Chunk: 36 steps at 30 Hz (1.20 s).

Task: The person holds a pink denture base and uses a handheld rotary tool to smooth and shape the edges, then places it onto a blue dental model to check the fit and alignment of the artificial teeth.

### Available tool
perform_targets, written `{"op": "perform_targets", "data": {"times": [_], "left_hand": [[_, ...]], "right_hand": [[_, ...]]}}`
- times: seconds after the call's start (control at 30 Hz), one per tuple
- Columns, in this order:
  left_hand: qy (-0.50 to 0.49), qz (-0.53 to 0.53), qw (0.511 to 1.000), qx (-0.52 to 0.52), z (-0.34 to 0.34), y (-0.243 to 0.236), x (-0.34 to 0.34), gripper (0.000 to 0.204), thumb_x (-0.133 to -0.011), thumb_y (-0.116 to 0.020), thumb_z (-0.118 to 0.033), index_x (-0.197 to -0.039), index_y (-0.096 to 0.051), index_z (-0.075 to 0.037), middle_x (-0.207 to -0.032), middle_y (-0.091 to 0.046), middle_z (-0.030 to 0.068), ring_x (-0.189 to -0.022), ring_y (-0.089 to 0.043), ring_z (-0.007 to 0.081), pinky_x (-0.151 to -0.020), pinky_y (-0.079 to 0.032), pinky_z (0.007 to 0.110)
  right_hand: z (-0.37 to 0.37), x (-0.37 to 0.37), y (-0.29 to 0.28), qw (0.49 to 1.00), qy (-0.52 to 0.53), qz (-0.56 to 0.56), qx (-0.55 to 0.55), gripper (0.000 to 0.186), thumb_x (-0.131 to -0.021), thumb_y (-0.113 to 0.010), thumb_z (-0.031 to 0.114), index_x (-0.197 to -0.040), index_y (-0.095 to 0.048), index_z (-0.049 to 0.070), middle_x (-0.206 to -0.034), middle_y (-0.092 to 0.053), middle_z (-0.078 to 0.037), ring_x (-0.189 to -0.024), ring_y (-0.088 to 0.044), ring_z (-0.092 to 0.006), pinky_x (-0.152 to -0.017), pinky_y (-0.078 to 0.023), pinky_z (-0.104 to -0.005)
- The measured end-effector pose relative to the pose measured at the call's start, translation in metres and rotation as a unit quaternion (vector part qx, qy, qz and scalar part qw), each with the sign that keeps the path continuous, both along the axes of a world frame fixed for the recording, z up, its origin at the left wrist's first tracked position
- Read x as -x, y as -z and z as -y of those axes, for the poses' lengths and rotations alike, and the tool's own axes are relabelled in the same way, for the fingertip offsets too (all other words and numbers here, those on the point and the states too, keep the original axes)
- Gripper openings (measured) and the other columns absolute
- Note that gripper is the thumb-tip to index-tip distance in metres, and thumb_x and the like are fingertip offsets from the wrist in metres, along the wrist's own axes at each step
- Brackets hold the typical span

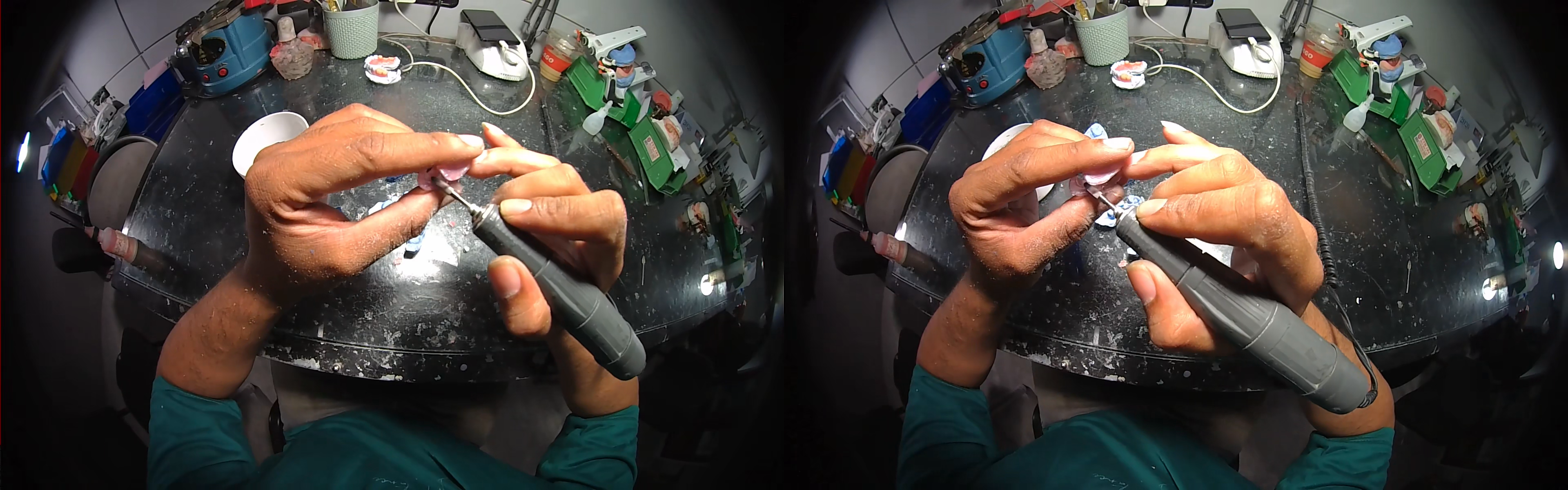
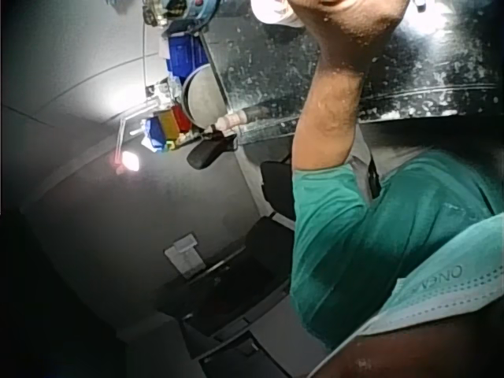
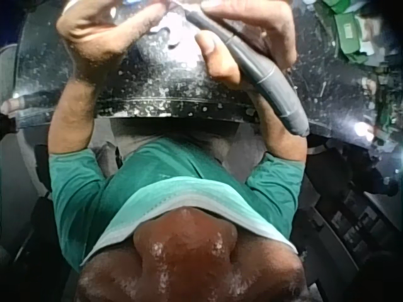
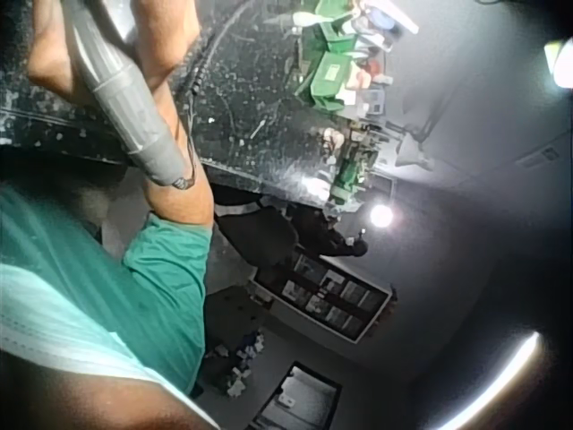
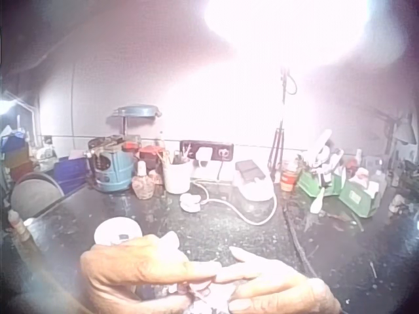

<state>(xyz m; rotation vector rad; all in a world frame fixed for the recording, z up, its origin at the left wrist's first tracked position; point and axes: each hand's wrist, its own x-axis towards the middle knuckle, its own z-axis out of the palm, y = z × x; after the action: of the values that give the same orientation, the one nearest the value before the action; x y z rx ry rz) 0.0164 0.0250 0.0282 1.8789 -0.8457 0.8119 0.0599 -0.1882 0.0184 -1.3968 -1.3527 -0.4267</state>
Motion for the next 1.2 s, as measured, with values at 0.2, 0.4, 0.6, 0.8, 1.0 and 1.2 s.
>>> {"op": "perform_targets", "data": {"times": [0.2,0.4,0.6,0.8,1.0,1.2], "left_hand": [[-0.007,0.002,1.0,-0.014,-0.001,-0.002,0.001,0.038,-0.07,-0.069,0.013,-0.107,-0.071,0.005,-0.098,-0.073,0.0139,-0.088,-0.066,0.0186,-0.077,-0.05,0.029],[-0.014,0.012,1.0,-0.016,0.001,-0.002,0.001,0.037,-0.07,-0.071,0.011,-0.106,-0.071,0.004,-0.099,-0.073,0.013,-0.087,-0.066,0.0183,-0.076,-0.051,0.029],[-0.032,0.066,0.995,-0.061,0.001,-0.004,-0.002,0.038,-0.067,-0.072,0.011,-0.105,-0.072,0.004,-0.096,-0.073,0.0124,-0.085,-0.067,0.019,-0.078,-0.051,0.031],[-0.038,0.013,0.999,-0.033,0.0,-0.007,0.003,0.035,-0.072,-0.071,0.009,-0.106,-0.071,0.003,-0.099,-0.073,0.013,-0.086,-0.068,0.0192,-0.08,-0.052,0.03],[0.081,-0.212,0.94,0.254,-0.005,0.009,-0.008,0.025,-0.088,-0.064,-0.001,-0.113,-0.064,0.003,-0.103,-0.07,0.0121,-0.098,-0.068,0.0166,-0.091,-0.053,0.03],[0.103,-0.26,0.905,0.32,-0.009,0.018,-0.019,0.024,-0.091,-0.066,-0.012,-0.112,-0.064,-0.002,-0.099,-0.072,0.0101,-0.091,-0.067,0.0143,-0.082,-0.049,0.027]], "right_hand": [[0.001,-0.005,0.001,0.999,-0.01,0.031,0.009,0.038,-0.086,-0.072,0.021,-0.109,-0.046,0.006,-0.098,-0.058,-0.014,-0.107,-0.061,-0.0358,-0.109,-0.032,-0.0656],[0.001,-0.001,0.001,1.0,0.011,0.014,0.002,0.038,-0.086,-0.071,0.022,-0.109,-0.045,0.006,-0.097,-0.058,-0.014,-0.108,-0.061,-0.0359,-0.11,-0.031,-0.0645],[0.001,-0.005,0.003,1.0,0.019,0.02,0.003,0.038,-0.087,-0.07,0.023,-0.108,-0.045,0.006,-0.096,-0.058,-0.013,-0.107,-0.062,-0.0358,-0.11,-0.031,-0.0649],[-0.002,-0.011,0.002,1.0,-0.003,-0.008,-0.024,0.035,-0.088,-0.065,0.029,-0.105,-0.046,0.005,-0.089,-0.058,-0.012,-0.101,-0.064,-0.035,-0.109,-0.032,-0.0643],[-0.004,-0.034,0.003,0.955,0.134,-0.214,-0.154,0.021,-0.088,-0.06,0.016,-0.099,-0.055,-0.001,-0.096,-0.063,-0.012,-0.091,-0.066,-0.0212,-0.092,-0.049,-0.0382],[0.055,-0.098,0.022,0.841,0.337,-0.4,0.138,0.036,-0.088,-0.063,0.035,-0.069,-0.06,0.006,-0.059,-0.053,0.001,-0.052,-0.051,-0.0116,-0.05,-0.042,-0.0306]]}}
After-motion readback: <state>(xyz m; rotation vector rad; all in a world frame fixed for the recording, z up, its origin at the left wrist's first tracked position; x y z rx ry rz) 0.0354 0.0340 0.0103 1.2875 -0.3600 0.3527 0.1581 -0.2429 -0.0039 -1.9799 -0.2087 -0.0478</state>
